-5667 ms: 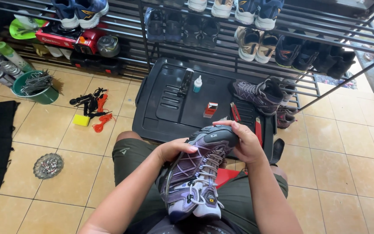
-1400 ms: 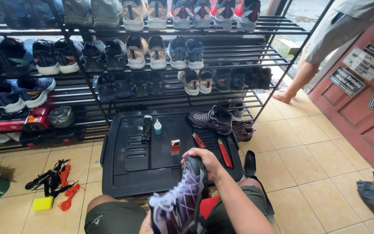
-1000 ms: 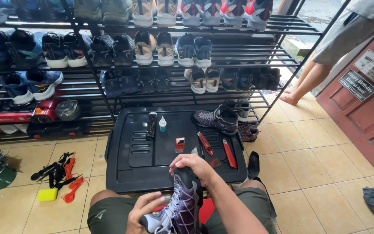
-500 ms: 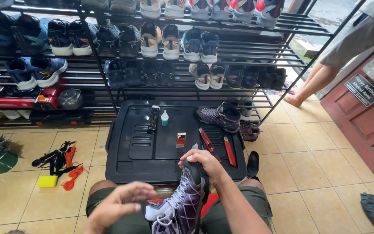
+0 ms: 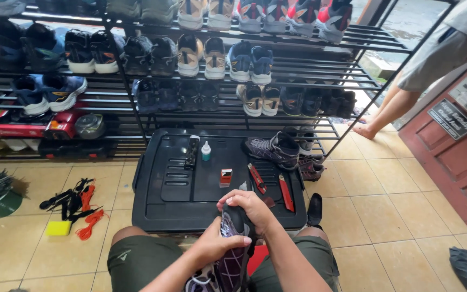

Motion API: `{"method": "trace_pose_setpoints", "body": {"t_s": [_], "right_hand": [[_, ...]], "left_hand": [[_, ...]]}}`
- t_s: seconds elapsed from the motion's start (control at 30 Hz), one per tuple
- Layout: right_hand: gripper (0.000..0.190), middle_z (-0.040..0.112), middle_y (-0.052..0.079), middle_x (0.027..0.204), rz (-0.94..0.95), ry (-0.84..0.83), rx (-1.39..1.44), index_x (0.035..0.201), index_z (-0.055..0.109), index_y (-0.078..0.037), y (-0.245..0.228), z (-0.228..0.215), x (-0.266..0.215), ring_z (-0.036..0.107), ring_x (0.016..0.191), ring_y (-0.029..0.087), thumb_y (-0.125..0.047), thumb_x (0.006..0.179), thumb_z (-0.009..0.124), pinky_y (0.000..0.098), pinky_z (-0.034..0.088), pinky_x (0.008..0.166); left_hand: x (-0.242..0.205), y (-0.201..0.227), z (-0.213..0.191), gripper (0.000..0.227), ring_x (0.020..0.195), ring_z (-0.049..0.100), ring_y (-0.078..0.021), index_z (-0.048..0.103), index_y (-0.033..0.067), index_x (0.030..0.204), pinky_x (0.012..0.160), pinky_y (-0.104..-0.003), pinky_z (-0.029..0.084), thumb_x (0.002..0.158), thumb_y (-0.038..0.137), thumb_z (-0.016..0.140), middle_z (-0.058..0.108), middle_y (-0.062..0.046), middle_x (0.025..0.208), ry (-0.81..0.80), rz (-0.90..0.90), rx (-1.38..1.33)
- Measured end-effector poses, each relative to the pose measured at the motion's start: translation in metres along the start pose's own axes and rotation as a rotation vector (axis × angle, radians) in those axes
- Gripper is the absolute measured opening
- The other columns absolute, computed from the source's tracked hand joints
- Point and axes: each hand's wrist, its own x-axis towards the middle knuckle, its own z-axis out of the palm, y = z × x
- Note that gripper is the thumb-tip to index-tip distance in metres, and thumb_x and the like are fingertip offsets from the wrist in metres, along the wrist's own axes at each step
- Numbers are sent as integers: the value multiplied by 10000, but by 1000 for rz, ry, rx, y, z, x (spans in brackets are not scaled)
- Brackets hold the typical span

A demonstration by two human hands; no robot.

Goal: Applying adhesive to a hiking boot and pressing the components together to repair the sole.

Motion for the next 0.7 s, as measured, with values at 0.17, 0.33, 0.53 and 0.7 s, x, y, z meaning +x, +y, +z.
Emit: {"method": "trace_pose_setpoints", "body": {"t_s": [0.17,0.33,0.53,0.7], "right_hand": [[280,739,116,1039,44,30,-102,1003,806,-55,0,6,4,652,845,180,-178,828,625,295,524,751],[305,754,134,1019,102,-46,-137,1140,782,-51,-13,12,-2,676,898,186,-182,905,639,301,557,812],[239,772,135,1014,122,10,-133,1046,755,-48,-8,21,5,696,902,207,-198,886,661,309,549,811],[202,744,70,940,82,-43,-244,971,765,-67,-1,20,18,651,839,152,-205,893,640,278,516,774]], "left_hand": [[-10,-10,0,647,1005,671,-114,643,111,1149,874,-267,521,598,341,893,727,-12,1100,174,-91,-160],[-13,-19,-1,600,961,678,-104,674,120,1073,853,-261,531,580,368,911,752,4,1049,241,-39,-165],[-5,-37,-4,568,923,667,-101,674,114,1073,813,-258,536,631,383,909,734,-2,1011,259,-38,-222],[-4,-36,-14,633,1034,652,-91,618,117,1217,890,-257,540,729,476,801,702,-14,1140,174,5,-186]]}}
